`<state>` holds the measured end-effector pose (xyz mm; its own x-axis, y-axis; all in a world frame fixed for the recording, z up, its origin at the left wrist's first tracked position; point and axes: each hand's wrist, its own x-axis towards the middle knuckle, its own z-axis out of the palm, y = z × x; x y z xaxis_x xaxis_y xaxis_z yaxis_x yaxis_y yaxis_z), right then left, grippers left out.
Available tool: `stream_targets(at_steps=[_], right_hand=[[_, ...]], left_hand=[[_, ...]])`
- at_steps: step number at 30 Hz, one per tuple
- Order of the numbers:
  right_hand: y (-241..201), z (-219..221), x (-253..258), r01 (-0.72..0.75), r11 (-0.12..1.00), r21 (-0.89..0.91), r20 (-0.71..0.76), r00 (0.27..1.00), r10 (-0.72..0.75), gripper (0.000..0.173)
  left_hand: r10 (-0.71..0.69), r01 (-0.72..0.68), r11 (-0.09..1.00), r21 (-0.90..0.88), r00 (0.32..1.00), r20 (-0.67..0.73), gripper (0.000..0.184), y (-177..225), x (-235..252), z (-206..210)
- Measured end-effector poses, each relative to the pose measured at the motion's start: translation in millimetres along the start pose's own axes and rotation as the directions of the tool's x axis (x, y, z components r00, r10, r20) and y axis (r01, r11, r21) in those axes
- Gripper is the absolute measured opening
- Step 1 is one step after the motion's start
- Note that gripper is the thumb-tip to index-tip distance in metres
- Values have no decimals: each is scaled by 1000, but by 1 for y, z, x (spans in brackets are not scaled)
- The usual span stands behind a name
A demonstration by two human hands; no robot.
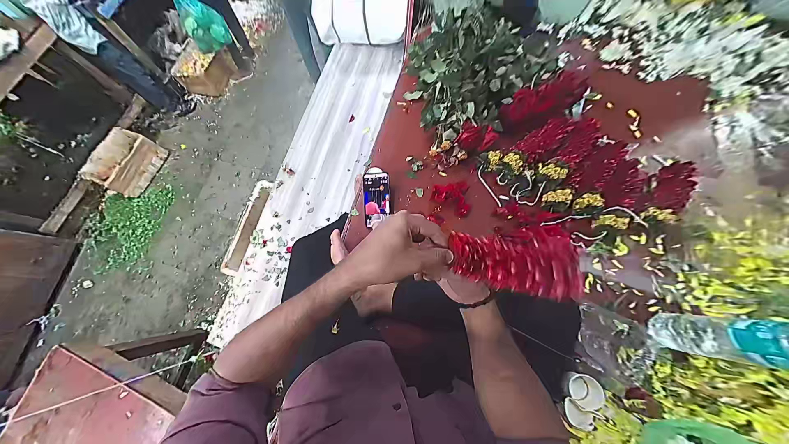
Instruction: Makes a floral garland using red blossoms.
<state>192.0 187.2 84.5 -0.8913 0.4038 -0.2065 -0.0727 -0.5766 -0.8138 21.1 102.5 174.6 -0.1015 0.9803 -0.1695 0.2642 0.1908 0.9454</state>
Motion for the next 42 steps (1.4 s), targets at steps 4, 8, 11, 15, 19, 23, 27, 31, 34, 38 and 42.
stream_targets(at_steps=[4,8,11,15,19,23,27,31,34,38,42], right_hand=[[19,-18,15,179,982,-61,141,975,-169,12],[16,-11,13,122,959,-256,88,991,-103,10],[6,-19,10,27,922,-387,99,995,13,7],[2,-36,11,-157,898,-411,194,947,255,8],[7,-75,23,-312,729,-609,-80,939,335,20],[24,-127,47,-466,551,-693,-502,860,96,17],[27,-161,83,-548,307,-778,-589,806,-53,14],[42,-159,126,-501,142,-853,-517,850,-103,22],[64,-159,155,-487,-11,-873,-479,863,-159,32],[52,-149,151,-485,-33,-874,-451,834,-317,17],[34,-138,103,-423,-46,-905,-407,892,-194,19]], left_hand=[[-68,198,915,352,935,-349,16,-24,10,0],[-254,374,834,407,913,-318,17,-55,-13,-10],[-362,381,872,308,925,-117,16,-60,-40,-16],[-428,408,870,277,903,15,19,-57,-61,-11],[-401,401,881,251,914,-53,19,-60,-70,-12],[-382,390,901,189,921,-80,20,-61,-85,-16],[-393,409,898,163,912,-119,19,-65,-100,-11],[-401,425,895,136,900,-172,19,-71,-105,-7],[-407,437,889,135,891,-202,19,-75,-105,-7],[-368,406,902,144,900,-234,18,-79,-105,-5],[-365,397,907,138,907,-210,18,-82,-104,0]])
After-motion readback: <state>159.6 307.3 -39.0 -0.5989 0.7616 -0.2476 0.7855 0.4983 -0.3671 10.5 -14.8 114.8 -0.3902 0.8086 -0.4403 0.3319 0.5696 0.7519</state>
